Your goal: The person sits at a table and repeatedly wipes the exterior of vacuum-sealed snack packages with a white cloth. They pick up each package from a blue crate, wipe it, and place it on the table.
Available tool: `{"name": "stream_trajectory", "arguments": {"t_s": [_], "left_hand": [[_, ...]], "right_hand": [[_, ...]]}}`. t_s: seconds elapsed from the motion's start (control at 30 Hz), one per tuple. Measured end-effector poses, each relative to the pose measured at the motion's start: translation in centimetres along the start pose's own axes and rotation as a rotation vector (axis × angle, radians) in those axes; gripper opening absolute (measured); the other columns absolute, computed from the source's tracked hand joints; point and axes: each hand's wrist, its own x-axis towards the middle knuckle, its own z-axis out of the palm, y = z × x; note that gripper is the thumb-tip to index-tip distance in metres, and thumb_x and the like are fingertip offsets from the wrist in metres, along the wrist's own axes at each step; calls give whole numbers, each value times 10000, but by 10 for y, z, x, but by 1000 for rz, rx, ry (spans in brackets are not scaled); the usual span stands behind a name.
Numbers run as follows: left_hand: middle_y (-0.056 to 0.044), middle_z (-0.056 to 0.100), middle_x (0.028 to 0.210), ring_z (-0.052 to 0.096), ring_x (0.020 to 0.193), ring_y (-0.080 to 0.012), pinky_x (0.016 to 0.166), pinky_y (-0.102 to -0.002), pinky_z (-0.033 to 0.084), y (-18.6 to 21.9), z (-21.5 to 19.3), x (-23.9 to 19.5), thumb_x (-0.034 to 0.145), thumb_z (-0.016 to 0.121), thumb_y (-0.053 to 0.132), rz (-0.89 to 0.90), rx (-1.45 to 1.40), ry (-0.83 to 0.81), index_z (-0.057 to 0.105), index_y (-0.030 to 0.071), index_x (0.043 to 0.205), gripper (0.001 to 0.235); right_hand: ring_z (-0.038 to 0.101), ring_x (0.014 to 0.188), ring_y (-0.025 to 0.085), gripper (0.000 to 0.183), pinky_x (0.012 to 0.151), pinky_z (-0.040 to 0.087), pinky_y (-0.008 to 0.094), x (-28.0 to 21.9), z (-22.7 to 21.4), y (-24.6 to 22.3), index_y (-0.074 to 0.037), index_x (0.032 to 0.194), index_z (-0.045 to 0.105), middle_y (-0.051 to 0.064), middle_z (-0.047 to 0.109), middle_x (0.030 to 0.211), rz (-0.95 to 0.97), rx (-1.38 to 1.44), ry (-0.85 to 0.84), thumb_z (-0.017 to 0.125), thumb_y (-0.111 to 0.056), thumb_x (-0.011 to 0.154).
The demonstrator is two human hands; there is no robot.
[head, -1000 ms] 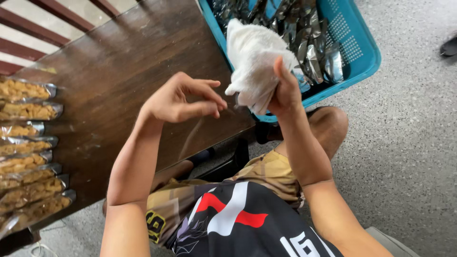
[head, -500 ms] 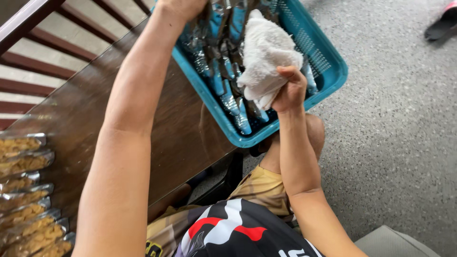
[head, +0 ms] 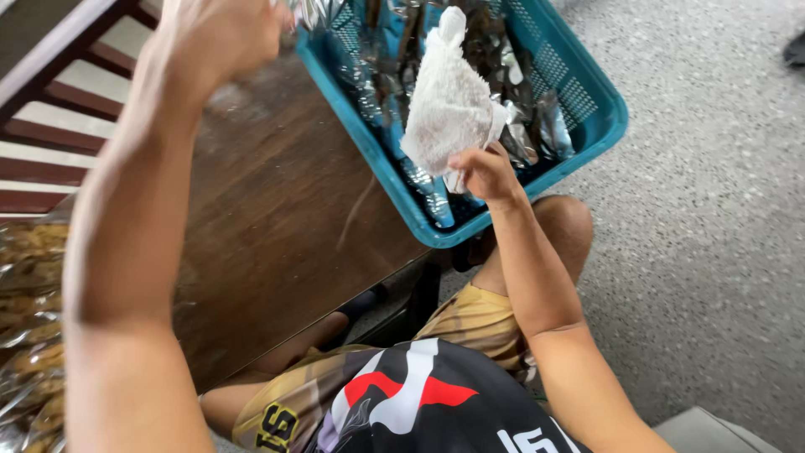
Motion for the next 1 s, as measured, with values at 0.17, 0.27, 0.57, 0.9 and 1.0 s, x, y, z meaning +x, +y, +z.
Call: {"name": "stream_trajectory", "arguments": {"t_s": [0.17, 0.27, 0.57, 0.9, 1.0], "left_hand": [[-49, 751, 959, 659, 729, -53, 606, -219, 492, 61, -22, -181, 1088, 618, 107, -354, -935, 403, 647, 41, 1187, 122], [60, 510, 800, 389, 612, -6, 490, -206, 284, 111, 20, -227, 1086, 607, 108, -635, -1486, 564, 504, 85, 988, 144], [69, 582, 898, 539, 798, 8, 701, -175, 466, 137, 97, -301, 1056, 483, 144, -731, -1270, 729, 518, 47, 1090, 109], [-31, 678, 1058, 620, 953, -72, 846, -240, 526, 118, 119, -318, 1057, 512, 144, -884, -1576, 711, 585, 17, 1156, 176], [-5, 681, 1049, 627, 935, -56, 833, -223, 525, 115, 114, -327, 1026, 526, 126, -827, -1758, 672, 579, 35, 1145, 159]], "right_hand": [[534, 794, 224, 525, 667, 453, 357, -21, 64, 15, 41, 1353, 570, 126, 592, 975, 235, -293, -206, 637, -15, 835], [585, 1009, 342, 498, 857, 489, 427, -29, 130, 49, -17, 1292, 587, 182, 632, 1109, -271, -1115, -378, 653, -54, 801], [642, 1076, 326, 403, 885, 482, 511, -28, 241, 103, -108, 1262, 642, 108, 682, 1172, -724, -1654, -362, 717, -245, 891], [616, 1219, 382, 563, 1031, 498, 473, -22, 262, 130, -79, 1296, 634, 155, 650, 1286, -604, -1418, -482, 806, -213, 777], [636, 1245, 338, 521, 1065, 516, 437, -24, 251, 128, -62, 1348, 617, 150, 651, 1334, -447, -1025, -524, 808, -196, 881]]}}
